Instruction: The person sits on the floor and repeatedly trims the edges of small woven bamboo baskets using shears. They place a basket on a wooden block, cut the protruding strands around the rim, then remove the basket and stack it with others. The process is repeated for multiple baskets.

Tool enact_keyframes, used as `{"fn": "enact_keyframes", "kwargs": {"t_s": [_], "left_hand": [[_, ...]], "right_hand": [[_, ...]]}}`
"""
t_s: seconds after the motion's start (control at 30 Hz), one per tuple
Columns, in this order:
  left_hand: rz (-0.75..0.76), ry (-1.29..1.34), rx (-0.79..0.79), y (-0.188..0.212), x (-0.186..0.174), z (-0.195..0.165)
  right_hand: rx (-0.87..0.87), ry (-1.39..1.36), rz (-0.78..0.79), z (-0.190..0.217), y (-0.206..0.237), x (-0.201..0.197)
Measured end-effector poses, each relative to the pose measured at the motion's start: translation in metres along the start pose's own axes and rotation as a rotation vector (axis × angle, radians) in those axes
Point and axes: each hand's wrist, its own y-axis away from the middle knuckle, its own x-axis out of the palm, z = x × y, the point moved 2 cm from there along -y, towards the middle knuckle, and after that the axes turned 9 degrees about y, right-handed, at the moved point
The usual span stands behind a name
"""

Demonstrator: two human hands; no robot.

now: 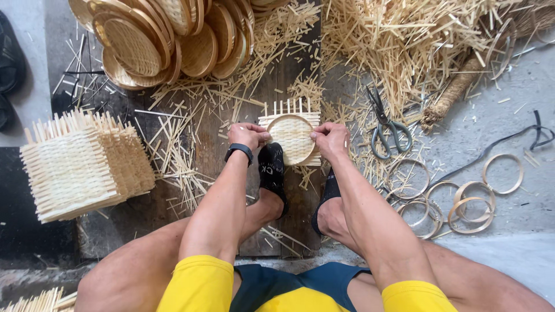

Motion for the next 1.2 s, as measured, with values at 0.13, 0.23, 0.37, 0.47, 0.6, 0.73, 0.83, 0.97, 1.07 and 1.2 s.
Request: {"fn": "enact_keyframes", "kwargs": {"t_s": [0.13, 0.23, 0.37, 0.47, 0.6, 0.73, 0.83, 0.97, 1.07, 1.2], "left_hand": [[0.027, -0.007, 0.018, -0.001, -0.005, -0.005], [-0.026, -0.023, 0.109, 0.001, -0.002, 0.012], [-0.063, -0.101, 0.163, -0.004, 0.0, 0.038], [0.006, -0.036, 0.121, -0.016, 0.001, 0.047], [0.093, 0.007, 0.096, -0.026, -0.002, 0.04], [0.11, -0.187, 0.119, -0.019, -0.006, 0.01], [0.054, -0.638, 0.265, -0.011, 0.002, -0.013], [0.208, -0.464, 1.191, -0.004, 0.033, -0.028], [0.213, -0.466, 1.147, -0.013, 0.048, -0.013], [0.172, -0.266, 0.946, -0.024, 0.054, 0.004]], "right_hand": [[0.018, -0.028, 0.038, -0.003, -0.006, 0.005], [-0.037, -0.03, 0.014, -0.009, 0.0, 0.008], [-0.066, -0.078, 0.003, -0.017, 0.008, 0.007], [-0.09, -0.023, 0.0, -0.02, 0.002, 0.005], [-0.054, -0.022, 0.153, -0.019, -0.022, 0.001], [-0.061, -0.009, 0.265, -0.01, -0.029, -0.008], [-0.099, 0.054, -0.092, -0.001, 0.004, -0.004], [0.524, -0.561, 0.329, -0.008, 0.094, 0.064], [0.635, -1.063, 0.254, -0.006, 0.121, 0.107], [0.513, -1.097, 0.103, -0.007, 0.123, 0.128]]}}
